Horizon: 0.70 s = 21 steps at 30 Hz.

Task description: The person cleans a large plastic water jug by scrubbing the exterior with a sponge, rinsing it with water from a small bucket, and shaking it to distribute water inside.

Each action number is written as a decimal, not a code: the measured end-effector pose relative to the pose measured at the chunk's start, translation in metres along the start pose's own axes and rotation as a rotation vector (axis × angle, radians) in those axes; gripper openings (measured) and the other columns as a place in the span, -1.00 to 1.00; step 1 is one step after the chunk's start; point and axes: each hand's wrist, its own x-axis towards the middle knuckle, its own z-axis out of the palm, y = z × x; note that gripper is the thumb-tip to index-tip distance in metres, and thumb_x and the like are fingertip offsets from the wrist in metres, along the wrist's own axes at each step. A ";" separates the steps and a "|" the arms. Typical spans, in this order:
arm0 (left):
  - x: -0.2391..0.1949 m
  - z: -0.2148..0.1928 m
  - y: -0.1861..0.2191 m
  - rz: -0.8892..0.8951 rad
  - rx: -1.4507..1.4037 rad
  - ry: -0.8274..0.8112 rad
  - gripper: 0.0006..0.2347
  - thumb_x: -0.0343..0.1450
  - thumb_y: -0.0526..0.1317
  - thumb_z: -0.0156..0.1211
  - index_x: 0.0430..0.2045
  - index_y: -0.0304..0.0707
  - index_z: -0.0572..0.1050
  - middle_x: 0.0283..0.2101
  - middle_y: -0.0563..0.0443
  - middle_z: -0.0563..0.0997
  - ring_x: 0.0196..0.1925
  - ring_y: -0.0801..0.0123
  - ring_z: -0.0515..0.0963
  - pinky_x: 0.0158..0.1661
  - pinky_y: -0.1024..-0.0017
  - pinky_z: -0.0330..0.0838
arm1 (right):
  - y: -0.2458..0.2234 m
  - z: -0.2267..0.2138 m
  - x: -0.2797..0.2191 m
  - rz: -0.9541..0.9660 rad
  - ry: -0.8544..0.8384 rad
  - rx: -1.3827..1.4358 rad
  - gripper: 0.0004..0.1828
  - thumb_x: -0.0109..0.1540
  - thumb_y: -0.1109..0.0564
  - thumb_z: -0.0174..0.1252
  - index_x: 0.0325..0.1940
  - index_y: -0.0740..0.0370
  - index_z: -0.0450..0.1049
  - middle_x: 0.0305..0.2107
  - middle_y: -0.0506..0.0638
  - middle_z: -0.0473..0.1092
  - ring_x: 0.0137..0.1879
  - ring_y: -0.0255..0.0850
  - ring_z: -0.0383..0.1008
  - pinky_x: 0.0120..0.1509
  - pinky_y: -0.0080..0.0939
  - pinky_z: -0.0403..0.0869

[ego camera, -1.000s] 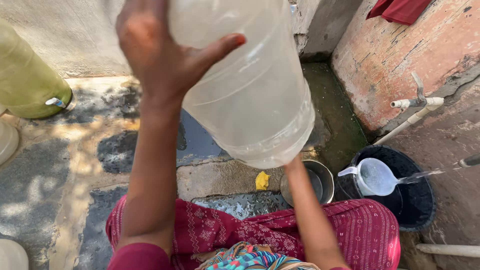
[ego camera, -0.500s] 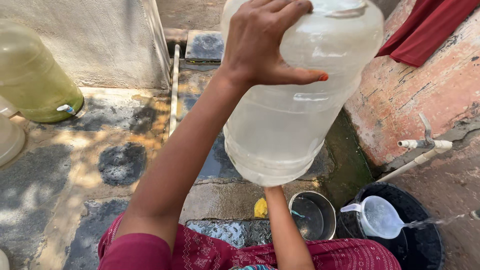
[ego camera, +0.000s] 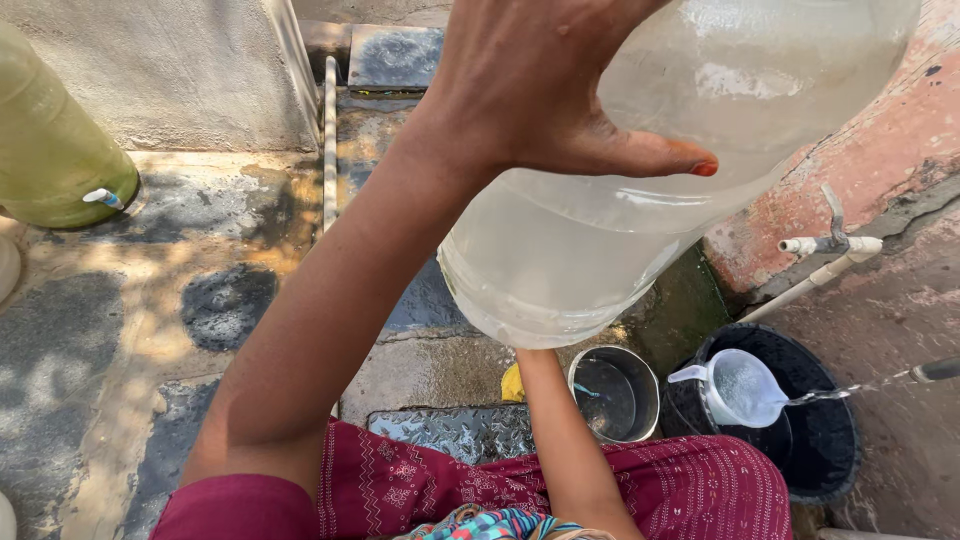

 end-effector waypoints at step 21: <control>-0.283 0.266 0.101 -1.338 -0.629 -0.320 0.17 -0.09 0.24 0.54 0.41 -0.23 0.04 0.46 -0.27 -0.02 0.49 -0.06 -0.18 0.34 -0.09 -0.42 | -0.041 0.045 -0.006 -0.071 0.106 0.066 -0.57 0.38 0.04 -0.10 0.24 0.37 0.35 0.10 0.24 0.43 0.14 0.08 0.51 0.31 0.15 0.48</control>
